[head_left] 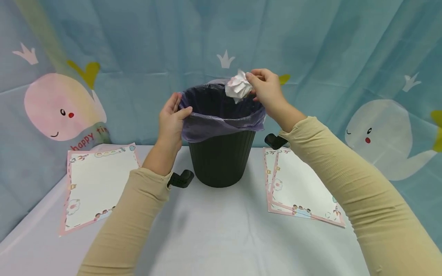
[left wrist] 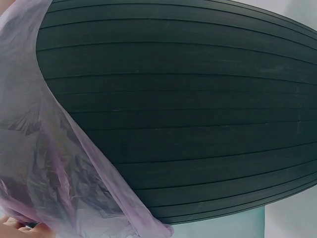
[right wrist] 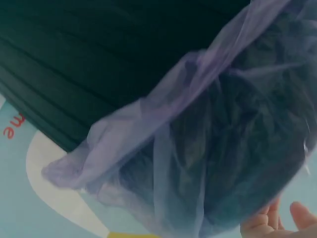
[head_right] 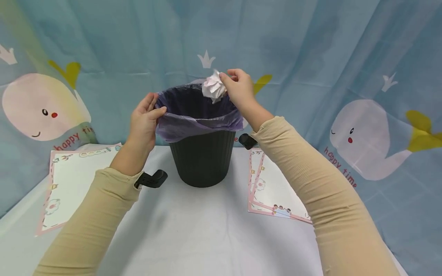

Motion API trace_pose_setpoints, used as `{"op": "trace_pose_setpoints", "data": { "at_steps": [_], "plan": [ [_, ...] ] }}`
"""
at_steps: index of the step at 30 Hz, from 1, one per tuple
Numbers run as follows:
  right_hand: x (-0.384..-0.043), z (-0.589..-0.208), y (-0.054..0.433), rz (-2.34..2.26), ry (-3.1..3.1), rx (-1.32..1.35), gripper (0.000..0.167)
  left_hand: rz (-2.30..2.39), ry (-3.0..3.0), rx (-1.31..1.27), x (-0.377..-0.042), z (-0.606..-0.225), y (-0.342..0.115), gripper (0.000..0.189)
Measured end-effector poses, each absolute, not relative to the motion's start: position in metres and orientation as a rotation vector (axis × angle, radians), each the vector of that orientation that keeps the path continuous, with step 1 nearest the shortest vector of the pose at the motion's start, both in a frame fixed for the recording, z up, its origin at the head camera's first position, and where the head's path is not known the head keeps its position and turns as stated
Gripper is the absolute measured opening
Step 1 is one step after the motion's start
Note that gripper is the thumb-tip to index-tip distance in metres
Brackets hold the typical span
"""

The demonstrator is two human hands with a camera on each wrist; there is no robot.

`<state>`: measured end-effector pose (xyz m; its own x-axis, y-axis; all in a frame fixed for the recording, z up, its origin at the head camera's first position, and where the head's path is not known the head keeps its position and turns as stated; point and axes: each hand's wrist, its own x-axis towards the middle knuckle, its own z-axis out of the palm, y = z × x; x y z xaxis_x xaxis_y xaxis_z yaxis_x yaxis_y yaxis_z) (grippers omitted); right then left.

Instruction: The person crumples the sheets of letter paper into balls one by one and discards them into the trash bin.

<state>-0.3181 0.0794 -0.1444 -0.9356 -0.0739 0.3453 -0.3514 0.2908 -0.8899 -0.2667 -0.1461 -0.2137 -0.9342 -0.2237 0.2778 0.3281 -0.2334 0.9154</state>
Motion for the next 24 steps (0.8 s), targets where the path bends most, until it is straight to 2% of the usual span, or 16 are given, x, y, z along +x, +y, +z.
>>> {"op": "trace_pose_setpoints", "data": {
  "at_steps": [14, 24],
  "plan": [
    [-0.310, -0.149, 0.101, 1.585, -2.362, 0.442, 0.033, -2.218, -1.662, -0.112, -0.265, -0.212, -0.149, 0.064],
    [-0.310, -0.155, 0.122, 1.455, -2.414, 0.495, 0.037, -2.210, -1.651, -0.125, -0.268, -0.213, -0.149, 0.063]
  ]
}}
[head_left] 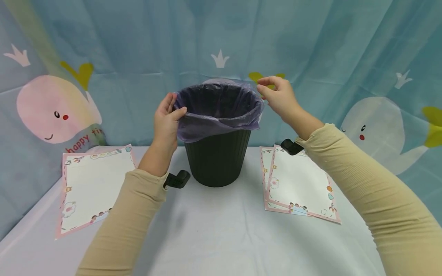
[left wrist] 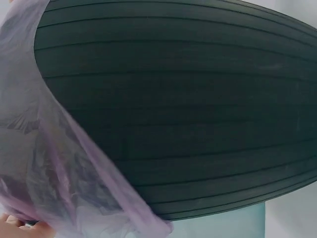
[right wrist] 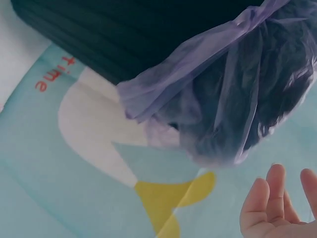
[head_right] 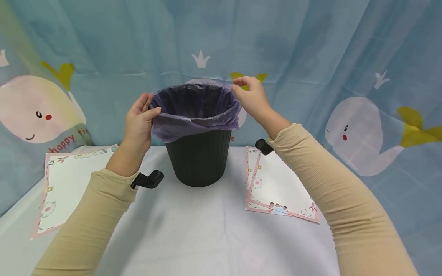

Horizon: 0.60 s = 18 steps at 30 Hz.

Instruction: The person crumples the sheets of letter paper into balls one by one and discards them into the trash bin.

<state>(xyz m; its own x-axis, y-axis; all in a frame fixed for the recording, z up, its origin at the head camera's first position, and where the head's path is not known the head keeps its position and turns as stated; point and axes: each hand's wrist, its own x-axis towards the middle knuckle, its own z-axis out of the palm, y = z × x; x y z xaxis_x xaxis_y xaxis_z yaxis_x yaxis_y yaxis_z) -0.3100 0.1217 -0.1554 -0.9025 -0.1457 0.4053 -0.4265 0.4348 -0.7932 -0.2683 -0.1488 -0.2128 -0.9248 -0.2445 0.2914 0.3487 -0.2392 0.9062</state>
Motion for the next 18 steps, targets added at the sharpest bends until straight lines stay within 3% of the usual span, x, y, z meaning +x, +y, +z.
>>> {"op": "trace_pose_setpoints", "data": {
  "at_steps": [9, 18],
  "plan": [
    [-0.289, -0.164, 0.158, 1.263, -2.546, 0.490, 0.039, -1.911, -1.894, -0.109, -0.260, -0.214, -0.160, 0.064],
    [-0.275, -0.190, 0.214, 1.003, -2.797, 0.468, 0.052, -1.537, -1.684, -0.203, -0.231, -0.238, -0.159, 0.033]
  ]
}}
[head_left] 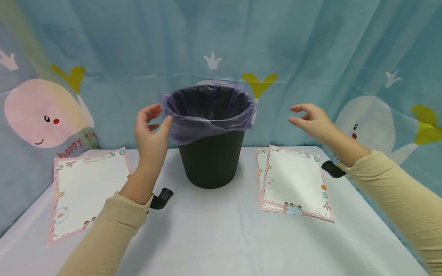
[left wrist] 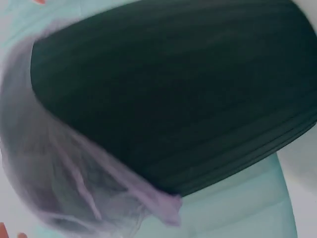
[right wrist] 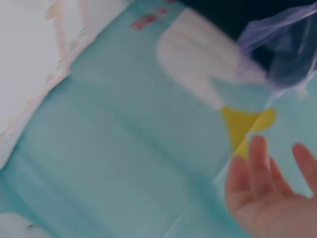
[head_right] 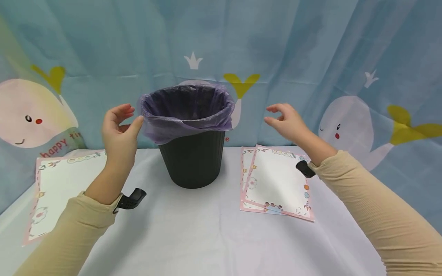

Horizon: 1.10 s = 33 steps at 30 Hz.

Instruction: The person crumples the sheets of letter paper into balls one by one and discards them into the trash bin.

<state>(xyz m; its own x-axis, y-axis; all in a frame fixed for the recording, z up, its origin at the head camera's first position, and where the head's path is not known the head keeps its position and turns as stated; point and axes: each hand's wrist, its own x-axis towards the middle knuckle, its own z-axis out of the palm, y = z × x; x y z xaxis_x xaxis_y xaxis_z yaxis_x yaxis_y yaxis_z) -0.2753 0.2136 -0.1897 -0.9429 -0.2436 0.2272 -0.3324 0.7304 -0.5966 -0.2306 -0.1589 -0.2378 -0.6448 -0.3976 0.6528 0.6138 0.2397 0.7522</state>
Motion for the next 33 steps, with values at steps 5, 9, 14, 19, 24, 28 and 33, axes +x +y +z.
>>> {"op": "trace_pose_setpoints", "data": {
  "at_steps": [5, 9, 14, 19, 24, 28, 33],
  "plan": [
    [-0.281, -0.214, 0.256, 0.893, -3.009, 0.543, 0.074, -1.482, -1.647, -0.465, -0.219, -0.264, -0.143, 0.025],
    [-0.290, -0.244, 0.287, 0.886, -3.137, 0.555, 0.092, -1.362, -1.742, -0.778, -0.213, -0.288, -0.125, 0.027],
    [-0.305, -0.287, 0.317, 1.001, -3.222, 0.523, 0.106, -1.144, -2.060, -1.101, -0.206, -0.311, -0.100, 0.037],
    [-0.319, -0.326, 0.332, 1.039, -3.284, 0.494, 0.116, -0.945, -2.550, -1.173, -0.207, -0.326, -0.072, 0.061],
    [-0.329, -0.353, 0.342, 1.023, -3.320, 0.480, 0.121, -0.595, -2.874, -1.223, -0.219, -0.341, -0.040, 0.085],
    [-0.334, -0.364, 0.350, 0.985, -3.344, 0.407, 0.122, -0.353, -2.975, -1.276, -0.231, -0.348, -0.014, 0.091],
    [-0.337, -0.372, 0.354, 0.911, -3.430, 0.305, 0.120, -0.180, -3.059, -1.315, -0.251, -0.358, 0.013, 0.086]
  ]
}}
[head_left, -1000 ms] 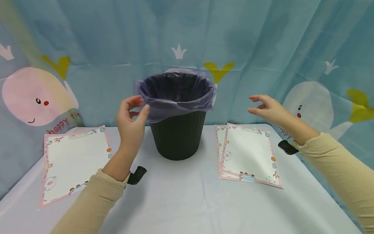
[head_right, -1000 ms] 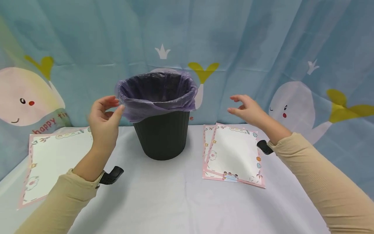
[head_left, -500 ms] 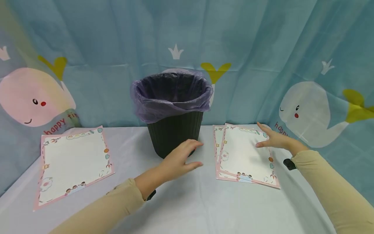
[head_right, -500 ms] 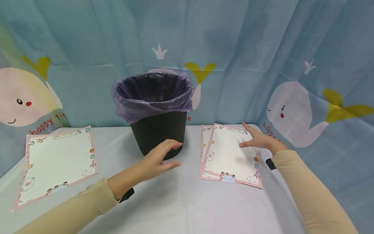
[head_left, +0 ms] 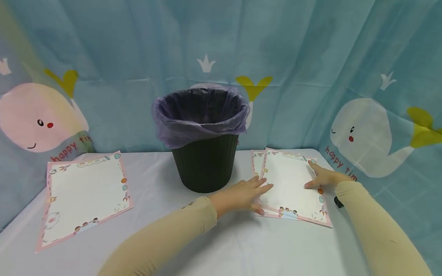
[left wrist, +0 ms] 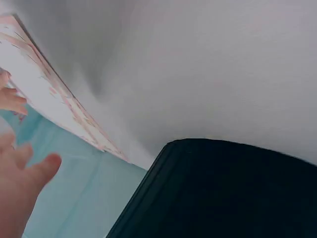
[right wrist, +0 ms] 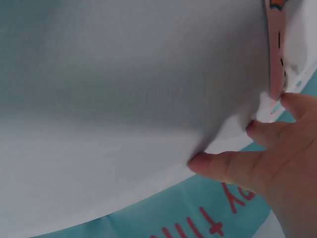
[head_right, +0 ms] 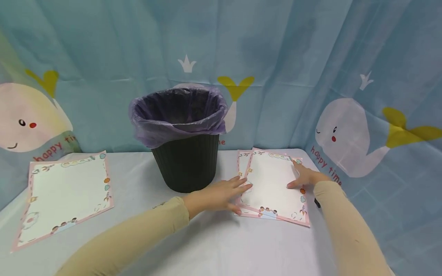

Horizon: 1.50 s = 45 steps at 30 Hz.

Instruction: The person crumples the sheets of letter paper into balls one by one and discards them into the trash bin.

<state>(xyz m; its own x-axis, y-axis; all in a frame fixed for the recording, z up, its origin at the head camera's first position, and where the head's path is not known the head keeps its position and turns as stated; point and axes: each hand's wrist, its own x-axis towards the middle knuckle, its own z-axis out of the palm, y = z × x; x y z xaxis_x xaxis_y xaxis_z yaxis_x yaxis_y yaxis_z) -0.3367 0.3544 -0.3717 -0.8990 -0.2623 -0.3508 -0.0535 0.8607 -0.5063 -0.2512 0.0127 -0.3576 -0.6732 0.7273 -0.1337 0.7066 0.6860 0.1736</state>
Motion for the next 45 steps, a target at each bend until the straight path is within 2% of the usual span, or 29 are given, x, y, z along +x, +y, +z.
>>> {"op": "trace_pose_setpoints", "data": {
  "at_steps": [6, 13, 22, 29, 36, 40, 45],
  "plan": [
    [-0.336, -0.376, 0.355, -0.546, 2.651, -0.236, 0.117, 0.012, 2.623, 1.031, -0.271, -0.370, 0.032, 0.074],
    [-0.335, -0.379, 0.354, -0.536, 2.667, -0.207, 0.116, 0.035, 2.648, 0.954, -0.276, -0.380, 0.037, 0.067],
    [-0.329, -0.384, 0.351, -0.593, 2.701, -0.226, 0.113, 0.015, 2.711, 0.889, -0.272, -0.385, 0.044, 0.071],
    [-0.313, -0.386, 0.337, -0.605, 2.871, -0.247, 0.087, 0.021, 2.740, 0.818, -0.266, -0.383, 0.048, 0.077],
    [-0.284, -0.379, 0.315, -0.633, 3.100, -0.384, 0.056, -0.020, 2.911, 0.608, -0.259, -0.382, 0.051, 0.113],
    [-0.265, -0.372, 0.300, -0.761, 3.157, -0.465, 0.045, -0.124, 3.077, 0.703, -0.256, -0.379, 0.048, 0.124],
    [-0.243, -0.360, 0.287, -0.861, 3.243, -0.587, 0.033, -0.165, 3.310, 0.889, -0.252, -0.358, 0.040, 0.121]
  ]
}}
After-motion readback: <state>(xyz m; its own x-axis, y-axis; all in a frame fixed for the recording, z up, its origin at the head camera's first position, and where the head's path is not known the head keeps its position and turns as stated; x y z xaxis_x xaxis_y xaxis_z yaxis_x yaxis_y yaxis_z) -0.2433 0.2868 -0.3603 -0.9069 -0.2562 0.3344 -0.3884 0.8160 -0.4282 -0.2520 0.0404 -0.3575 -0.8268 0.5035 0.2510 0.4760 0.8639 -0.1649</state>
